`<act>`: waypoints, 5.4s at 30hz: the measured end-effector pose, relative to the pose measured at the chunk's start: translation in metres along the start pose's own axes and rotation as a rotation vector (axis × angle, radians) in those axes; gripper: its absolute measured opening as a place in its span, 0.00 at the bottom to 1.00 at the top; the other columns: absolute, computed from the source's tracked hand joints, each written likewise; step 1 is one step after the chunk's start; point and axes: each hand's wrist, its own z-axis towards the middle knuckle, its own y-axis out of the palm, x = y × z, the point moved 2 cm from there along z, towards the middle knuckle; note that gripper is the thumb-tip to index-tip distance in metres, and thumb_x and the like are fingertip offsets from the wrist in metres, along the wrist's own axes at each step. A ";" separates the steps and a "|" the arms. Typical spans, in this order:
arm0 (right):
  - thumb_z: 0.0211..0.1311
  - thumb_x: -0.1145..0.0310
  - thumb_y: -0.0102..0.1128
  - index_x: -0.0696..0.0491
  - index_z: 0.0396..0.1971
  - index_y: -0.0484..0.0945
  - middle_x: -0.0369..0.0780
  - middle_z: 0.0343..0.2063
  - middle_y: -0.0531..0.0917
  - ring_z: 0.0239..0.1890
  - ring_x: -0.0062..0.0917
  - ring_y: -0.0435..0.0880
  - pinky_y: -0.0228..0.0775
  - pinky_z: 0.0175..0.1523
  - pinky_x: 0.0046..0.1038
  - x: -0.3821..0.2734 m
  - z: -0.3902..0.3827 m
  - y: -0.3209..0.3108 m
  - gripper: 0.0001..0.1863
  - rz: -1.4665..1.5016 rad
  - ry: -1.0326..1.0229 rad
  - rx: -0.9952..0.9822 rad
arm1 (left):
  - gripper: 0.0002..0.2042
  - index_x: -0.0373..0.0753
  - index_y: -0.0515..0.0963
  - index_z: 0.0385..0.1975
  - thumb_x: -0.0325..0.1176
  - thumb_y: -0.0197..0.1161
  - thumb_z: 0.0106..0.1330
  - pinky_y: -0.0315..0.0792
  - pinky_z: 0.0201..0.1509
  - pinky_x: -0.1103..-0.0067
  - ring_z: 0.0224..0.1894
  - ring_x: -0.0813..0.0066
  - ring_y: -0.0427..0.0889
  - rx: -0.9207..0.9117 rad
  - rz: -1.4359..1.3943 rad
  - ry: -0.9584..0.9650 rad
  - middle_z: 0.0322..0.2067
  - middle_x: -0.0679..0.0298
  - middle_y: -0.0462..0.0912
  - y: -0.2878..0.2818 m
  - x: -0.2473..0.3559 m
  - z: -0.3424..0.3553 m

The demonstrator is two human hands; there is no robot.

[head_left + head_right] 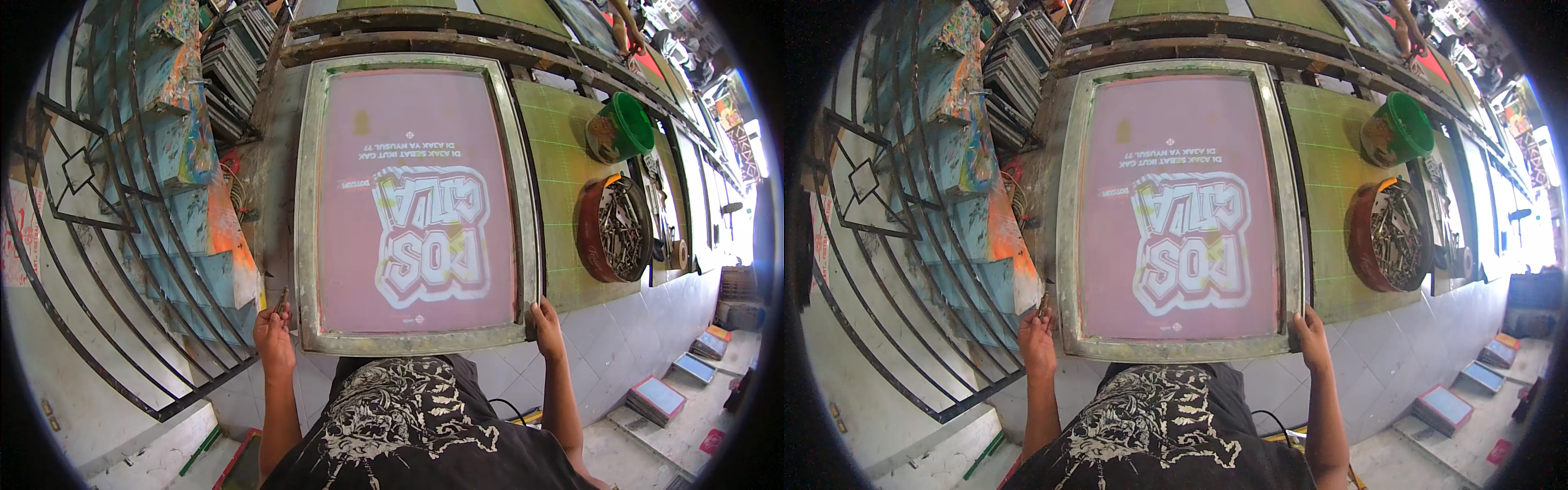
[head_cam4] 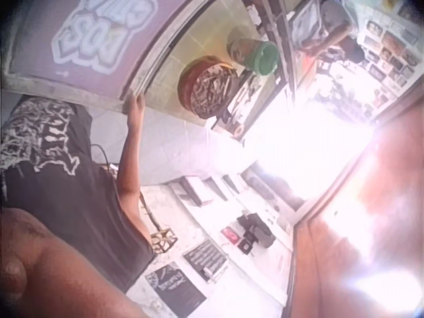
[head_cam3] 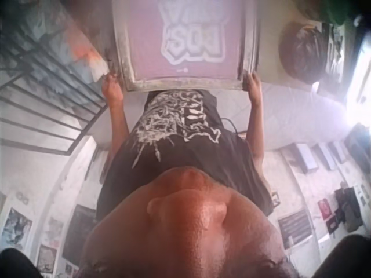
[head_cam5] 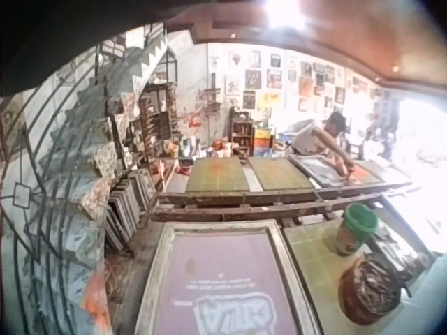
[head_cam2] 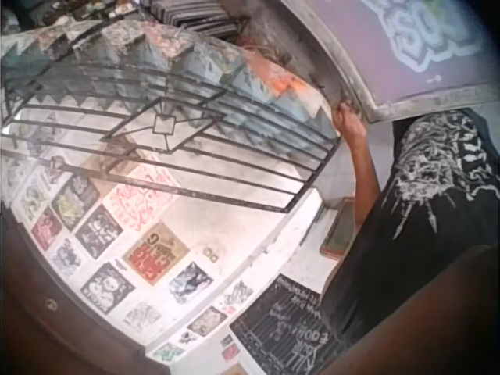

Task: The person holds a screen printing frame and uses small metal pins or nails to secure parts of the wooden frame, handling the pins by hand and inserting them into the wood.

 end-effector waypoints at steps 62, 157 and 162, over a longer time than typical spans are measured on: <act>0.60 0.83 0.55 0.58 0.40 0.74 0.33 0.31 0.79 0.34 0.14 0.77 0.69 0.41 0.17 -0.033 -0.075 0.172 0.09 0.233 -0.048 -0.497 | 0.09 0.36 0.74 0.41 0.32 0.55 0.65 0.72 0.42 0.63 0.37 0.48 0.80 -0.782 1.427 0.306 0.32 0.50 0.81 0.144 -0.004 0.021; 0.67 0.68 0.58 0.56 0.42 0.74 0.37 0.37 0.82 0.38 0.19 0.81 0.75 0.46 0.21 -0.306 0.334 0.616 0.09 0.860 -0.067 0.373 | 0.04 0.44 0.80 0.33 0.36 0.64 0.66 0.67 0.33 0.85 0.29 0.85 0.73 -0.901 0.061 -0.827 0.28 0.74 0.78 0.305 0.024 0.601; 0.67 0.68 0.58 0.55 0.42 0.75 0.37 0.37 0.82 0.37 0.18 0.81 0.75 0.45 0.21 -0.308 0.341 0.611 0.08 0.848 -0.056 0.345 | 0.04 0.44 0.80 0.34 0.36 0.64 0.66 0.67 0.33 0.85 0.30 0.86 0.73 -0.946 0.012 -0.848 0.28 0.75 0.78 0.304 0.015 0.604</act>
